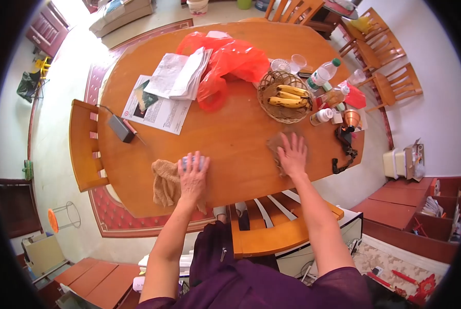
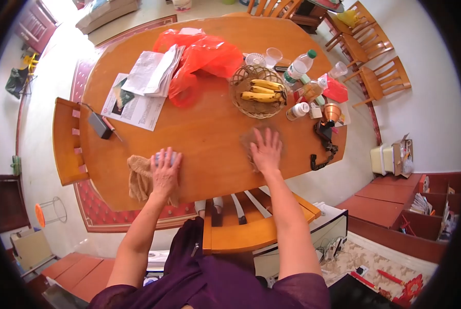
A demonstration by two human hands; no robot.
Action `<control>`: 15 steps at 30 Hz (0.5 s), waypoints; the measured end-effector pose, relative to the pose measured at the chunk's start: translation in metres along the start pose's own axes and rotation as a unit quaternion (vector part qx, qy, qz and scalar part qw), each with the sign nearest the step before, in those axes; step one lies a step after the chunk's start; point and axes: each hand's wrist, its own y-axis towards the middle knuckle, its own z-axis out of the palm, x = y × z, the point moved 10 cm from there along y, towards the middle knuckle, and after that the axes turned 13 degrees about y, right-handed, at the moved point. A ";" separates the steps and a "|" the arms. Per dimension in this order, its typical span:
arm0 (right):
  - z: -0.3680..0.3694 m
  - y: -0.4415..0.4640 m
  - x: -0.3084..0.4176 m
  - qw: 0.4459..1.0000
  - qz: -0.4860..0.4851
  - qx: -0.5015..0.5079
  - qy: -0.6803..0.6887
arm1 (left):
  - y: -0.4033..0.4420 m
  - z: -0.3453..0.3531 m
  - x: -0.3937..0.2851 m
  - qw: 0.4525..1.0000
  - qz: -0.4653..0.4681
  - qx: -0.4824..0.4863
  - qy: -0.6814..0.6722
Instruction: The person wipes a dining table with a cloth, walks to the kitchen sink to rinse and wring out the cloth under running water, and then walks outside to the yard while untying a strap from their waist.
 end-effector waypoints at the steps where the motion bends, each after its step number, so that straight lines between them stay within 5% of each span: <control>1: -0.008 -0.014 -0.020 0.998 0.055 -0.002 -0.002 | -0.001 0.001 0.010 0.999 -0.033 0.006 -0.006; 4: 0.002 -0.045 -0.033 0.965 0.247 -0.073 -0.056 | -0.004 0.000 0.027 0.994 -0.104 0.006 -0.029; 6: 0.024 -0.036 0.028 0.968 0.190 -0.111 -0.117 | -0.004 -0.007 0.027 0.994 -0.102 -0.011 -0.043; 10: 0.060 0.049 0.156 0.997 -0.039 -0.057 0.017 | -0.012 0.006 0.029 0.992 -0.091 -0.037 -0.076; 12: 0.073 0.112 0.167 0.992 0.005 -0.098 0.082 | -0.014 0.008 0.031 0.993 -0.083 -0.055 -0.065; 15: 0.079 0.159 0.179 0.992 0.097 -0.033 0.079 | -0.019 0.013 0.030 0.991 -0.081 -0.074 -0.076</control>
